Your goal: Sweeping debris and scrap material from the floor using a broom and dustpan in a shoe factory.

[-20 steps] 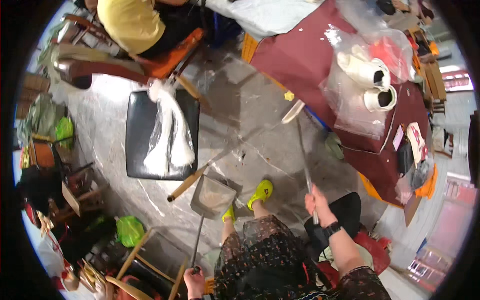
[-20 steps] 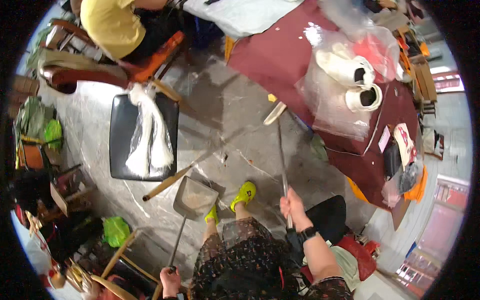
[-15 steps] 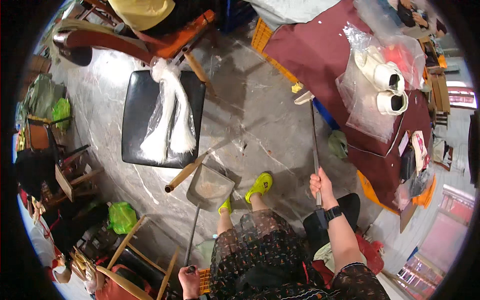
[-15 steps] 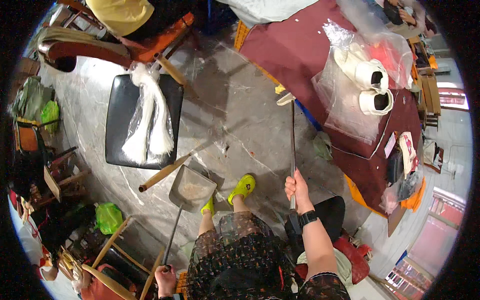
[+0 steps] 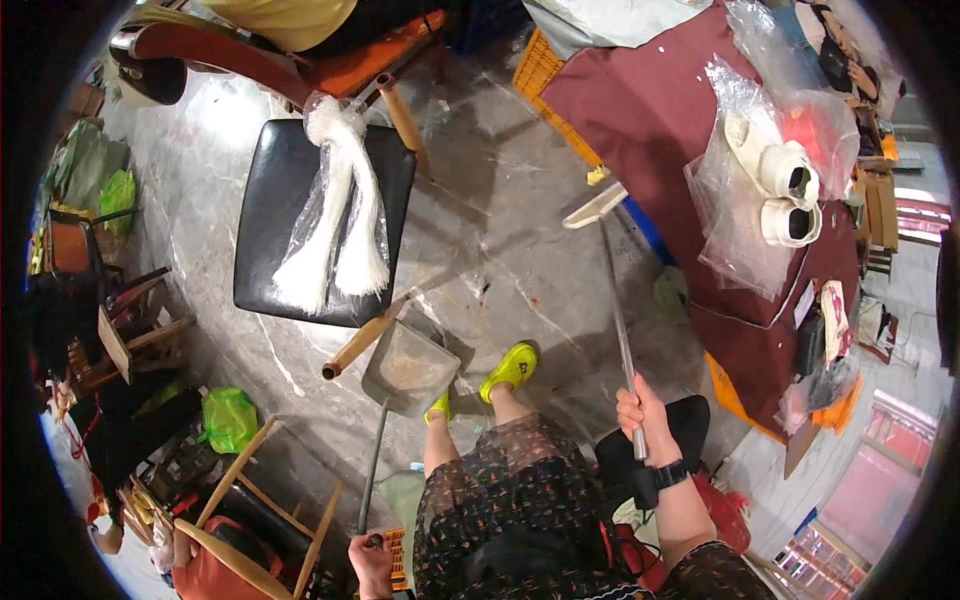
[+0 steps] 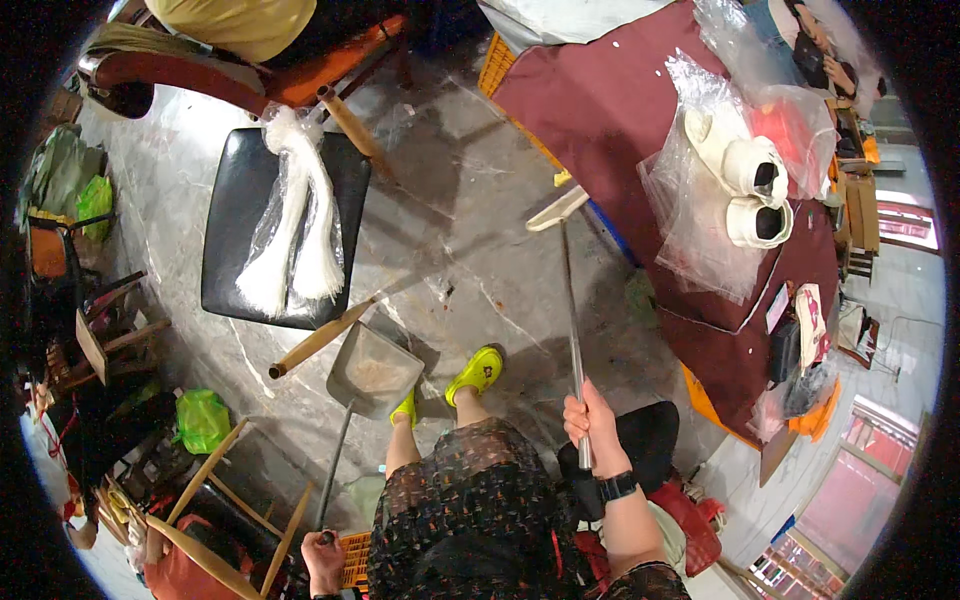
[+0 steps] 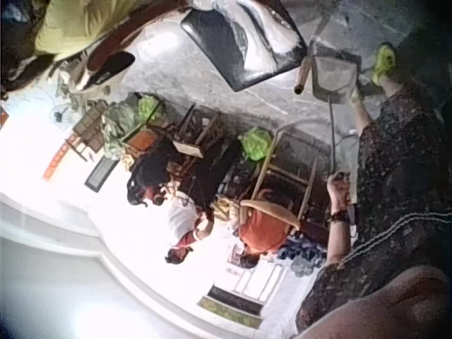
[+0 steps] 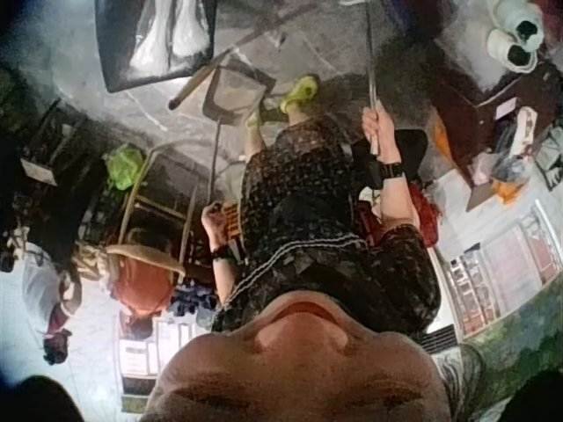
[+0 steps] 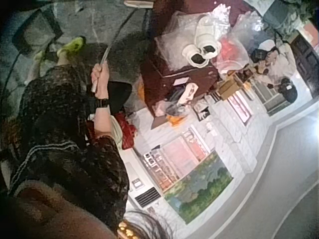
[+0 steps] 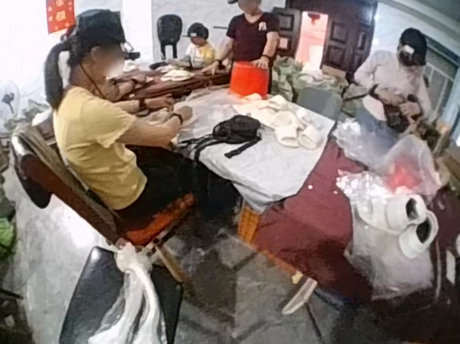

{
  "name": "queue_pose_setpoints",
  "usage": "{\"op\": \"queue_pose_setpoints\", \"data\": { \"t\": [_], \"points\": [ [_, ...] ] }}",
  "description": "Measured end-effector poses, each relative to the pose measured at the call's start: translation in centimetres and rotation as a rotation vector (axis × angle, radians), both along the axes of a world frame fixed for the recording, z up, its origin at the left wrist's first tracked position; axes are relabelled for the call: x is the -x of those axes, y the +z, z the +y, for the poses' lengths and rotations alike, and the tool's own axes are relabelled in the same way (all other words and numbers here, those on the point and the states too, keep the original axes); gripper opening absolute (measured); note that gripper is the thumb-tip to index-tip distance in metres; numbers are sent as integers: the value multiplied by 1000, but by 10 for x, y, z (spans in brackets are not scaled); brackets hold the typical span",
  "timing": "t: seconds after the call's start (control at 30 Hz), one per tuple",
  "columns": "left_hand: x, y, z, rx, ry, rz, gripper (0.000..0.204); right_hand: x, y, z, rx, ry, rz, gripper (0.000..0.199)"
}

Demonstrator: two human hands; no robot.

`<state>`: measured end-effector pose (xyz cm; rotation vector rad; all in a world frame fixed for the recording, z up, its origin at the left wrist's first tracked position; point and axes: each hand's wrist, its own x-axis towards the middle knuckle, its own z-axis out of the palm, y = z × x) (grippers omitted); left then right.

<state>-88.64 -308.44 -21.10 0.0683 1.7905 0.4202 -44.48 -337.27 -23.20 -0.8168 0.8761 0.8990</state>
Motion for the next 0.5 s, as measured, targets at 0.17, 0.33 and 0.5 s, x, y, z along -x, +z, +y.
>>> {"op": "queue_pose_setpoints", "data": {
  "t": [0.17,0.33,0.5],
  "points": [
    [-15,5,6,70,65,23,6,1,25,10,-21,106,19,26],
    [-21,-6,2,52,-10,-28,6,-9,7,10,120,82,-138,37],
    [-35,8,0,80,-23,4,5,-49,-10,12,132,50,-246,38]
  ]
}}
